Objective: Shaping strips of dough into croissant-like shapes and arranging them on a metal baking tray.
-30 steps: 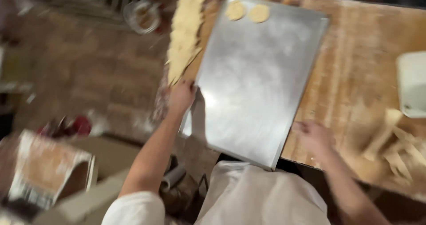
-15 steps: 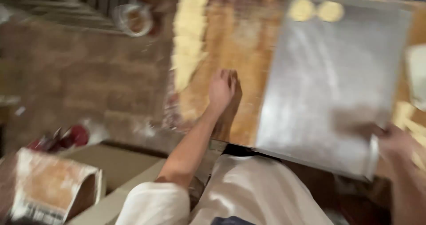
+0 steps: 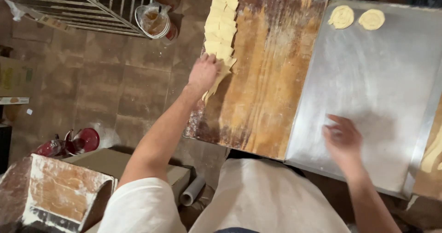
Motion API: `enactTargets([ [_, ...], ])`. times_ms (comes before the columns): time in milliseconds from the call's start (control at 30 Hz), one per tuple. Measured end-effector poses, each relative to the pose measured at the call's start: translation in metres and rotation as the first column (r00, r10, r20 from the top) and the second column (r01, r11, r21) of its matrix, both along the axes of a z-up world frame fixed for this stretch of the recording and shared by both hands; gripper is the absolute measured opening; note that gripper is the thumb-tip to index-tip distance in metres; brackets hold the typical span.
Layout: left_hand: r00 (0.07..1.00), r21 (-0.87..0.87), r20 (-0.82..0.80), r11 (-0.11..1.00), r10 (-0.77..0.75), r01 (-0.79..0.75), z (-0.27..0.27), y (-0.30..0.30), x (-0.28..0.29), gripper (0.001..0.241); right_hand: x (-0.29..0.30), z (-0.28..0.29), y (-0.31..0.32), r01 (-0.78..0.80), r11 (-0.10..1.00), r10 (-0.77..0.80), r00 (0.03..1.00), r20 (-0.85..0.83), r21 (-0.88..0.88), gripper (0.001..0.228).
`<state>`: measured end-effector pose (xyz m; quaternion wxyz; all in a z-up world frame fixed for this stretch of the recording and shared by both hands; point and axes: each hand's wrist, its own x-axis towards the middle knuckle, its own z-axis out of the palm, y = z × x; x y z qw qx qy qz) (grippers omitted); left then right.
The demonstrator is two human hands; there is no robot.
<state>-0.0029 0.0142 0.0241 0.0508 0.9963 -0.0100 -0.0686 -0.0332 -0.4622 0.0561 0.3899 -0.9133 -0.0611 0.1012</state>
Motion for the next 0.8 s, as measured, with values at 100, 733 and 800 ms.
enactTargets([
  [100,0.975,-0.461,-0.201,0.887,-0.093,-0.010,0.004,-0.017,-0.026,0.021,0.009,0.007,0.085,-0.239,0.963,0.246,0.968,-0.041,0.124,0.044],
  [733,0.975,-0.491,0.217,0.859,-0.040,0.144,-0.051,-0.116,-0.064,0.018,-0.017,-0.037,0.193,-0.425,0.761,0.209,0.876,-0.435,-0.490,0.042],
  [800,0.982,-0.579,-0.032,0.797,0.185,-0.169,-0.048,-0.123,-0.067,0.018,-0.026,-0.069,0.185,-0.342,0.852,0.299,0.939,-0.168,-0.396,0.020],
])
